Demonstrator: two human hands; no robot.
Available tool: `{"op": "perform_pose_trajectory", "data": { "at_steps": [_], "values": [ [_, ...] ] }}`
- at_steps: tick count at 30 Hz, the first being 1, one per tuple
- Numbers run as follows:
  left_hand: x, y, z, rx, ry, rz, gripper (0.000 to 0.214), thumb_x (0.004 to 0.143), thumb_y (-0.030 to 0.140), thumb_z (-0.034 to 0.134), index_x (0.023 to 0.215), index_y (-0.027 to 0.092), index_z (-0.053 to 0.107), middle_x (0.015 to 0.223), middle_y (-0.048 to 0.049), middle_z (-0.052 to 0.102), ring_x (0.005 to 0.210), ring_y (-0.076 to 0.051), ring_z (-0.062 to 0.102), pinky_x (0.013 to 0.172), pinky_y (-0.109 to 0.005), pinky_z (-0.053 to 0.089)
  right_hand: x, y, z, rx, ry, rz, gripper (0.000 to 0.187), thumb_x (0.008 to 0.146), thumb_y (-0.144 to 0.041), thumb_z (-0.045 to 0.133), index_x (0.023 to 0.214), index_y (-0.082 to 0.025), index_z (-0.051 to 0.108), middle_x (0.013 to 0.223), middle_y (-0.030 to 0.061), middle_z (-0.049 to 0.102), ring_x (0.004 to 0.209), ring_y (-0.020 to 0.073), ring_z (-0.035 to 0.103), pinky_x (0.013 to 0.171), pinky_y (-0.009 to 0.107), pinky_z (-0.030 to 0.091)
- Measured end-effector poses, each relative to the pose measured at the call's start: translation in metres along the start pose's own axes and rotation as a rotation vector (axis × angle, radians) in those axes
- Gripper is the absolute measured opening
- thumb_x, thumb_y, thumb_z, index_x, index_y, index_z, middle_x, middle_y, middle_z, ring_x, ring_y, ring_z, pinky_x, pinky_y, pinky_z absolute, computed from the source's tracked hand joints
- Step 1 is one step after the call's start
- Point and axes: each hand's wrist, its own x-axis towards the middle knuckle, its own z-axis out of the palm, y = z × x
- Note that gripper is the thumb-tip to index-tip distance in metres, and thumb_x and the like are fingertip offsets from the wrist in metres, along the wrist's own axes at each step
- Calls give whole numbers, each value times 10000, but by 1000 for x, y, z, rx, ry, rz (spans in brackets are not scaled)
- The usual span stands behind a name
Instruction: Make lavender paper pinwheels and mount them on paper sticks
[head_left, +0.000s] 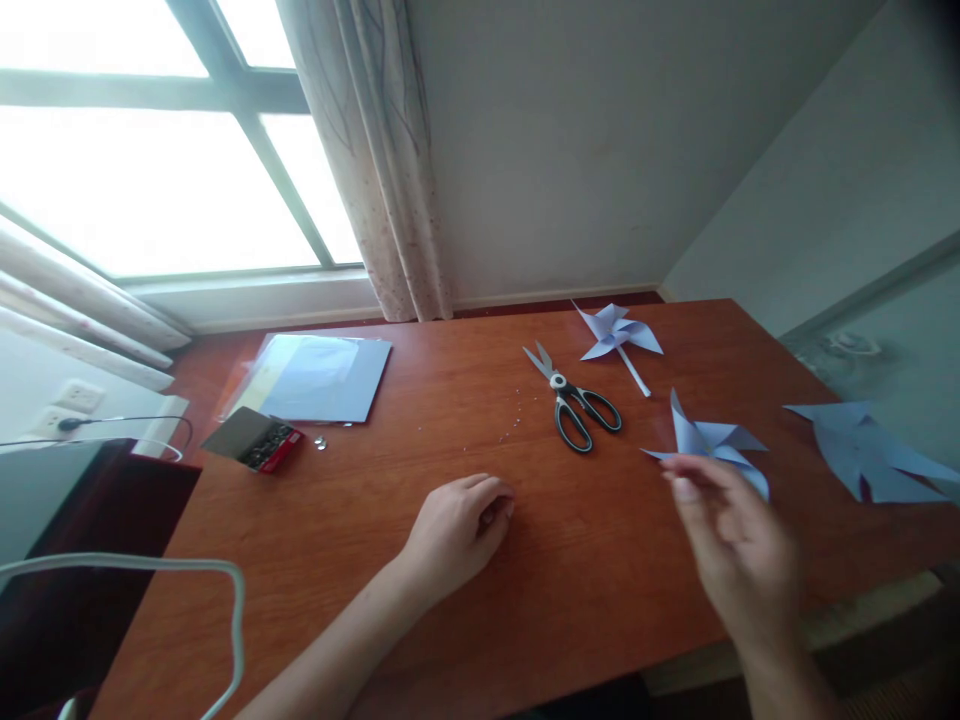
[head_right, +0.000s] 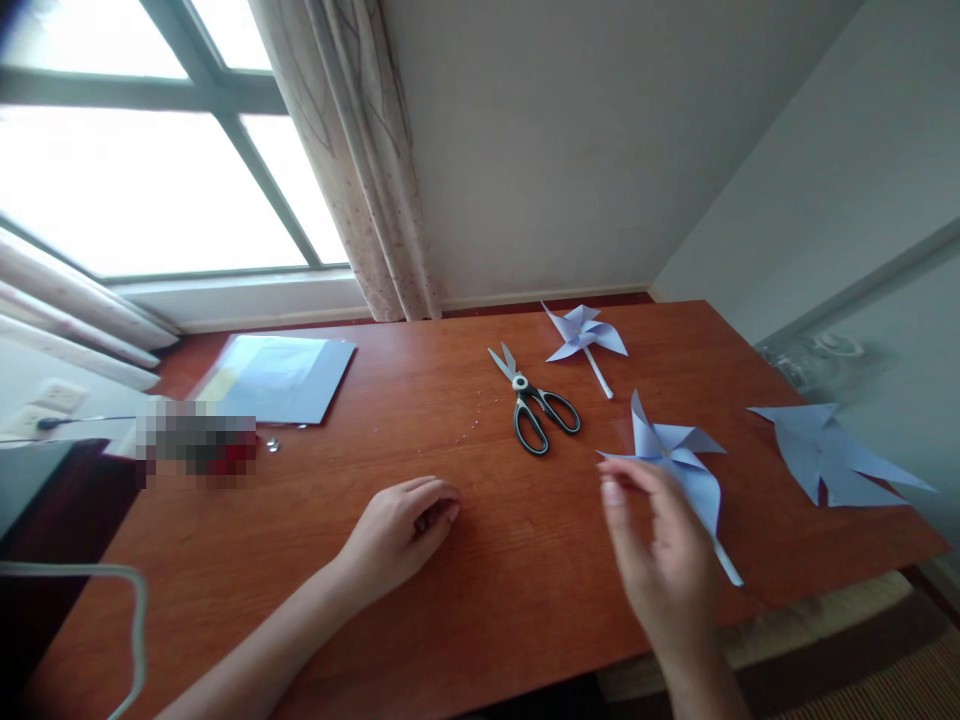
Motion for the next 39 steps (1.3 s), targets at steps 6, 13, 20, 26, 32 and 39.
{"op": "perform_pose_trajectory", "data": {
  "at_steps": [6,13,20,26,32,39],
  "values": [
    [0,-7,2,-326,136,-1,99,808,173,592,848,160,682,794,-47,693,702,-172,630,643,-261,490,-6,-79,127,320,-555,-361,278,859,-222,676,1135,-222,713,1150,100,713,1079,269,643,967,404,514],
    [4,-18,-2,-499,293,-64,142,784,144,506,763,132,646,749,-66,693,699,-197,663,595,-271,528,11,-89,175,387,-614,-402,190,912,-207,570,986,-133,729,988,111,755,936,216,693,866,332,532],
    [8,-7,-6,-618,236,-96,189,727,99,525,759,133,708,767,-51,729,753,-192,687,689,-276,536,14,-70,175,534,-766,-168,220,917,-301,624,1027,-156,748,1017,84,762,968,207,697,877,317,527],
    [5,4,-14,-909,109,-266,142,782,249,583,724,135,642,605,-26,637,539,-140,587,510,-240,469,13,-61,174,915,-1044,230,334,904,-417,624,1134,-192,712,1199,90,718,630,122,633,477,218,498],
    [1,10,-25,-1027,-139,-228,169,721,264,689,650,151,586,602,-1,579,583,-123,552,544,-221,435,15,-64,167,1016,-1193,247,355,813,-349,736,1132,-194,726,1206,83,721,937,192,689,775,277,578],
    [-2,5,-19,-1001,-225,-271,537,734,660,711,639,145,592,572,-18,573,560,-132,542,532,-235,412,18,-69,161,905,-1297,274,390,783,-358,779,1138,-205,724,1195,69,715,931,195,699,586,198,583]
  ]
}}
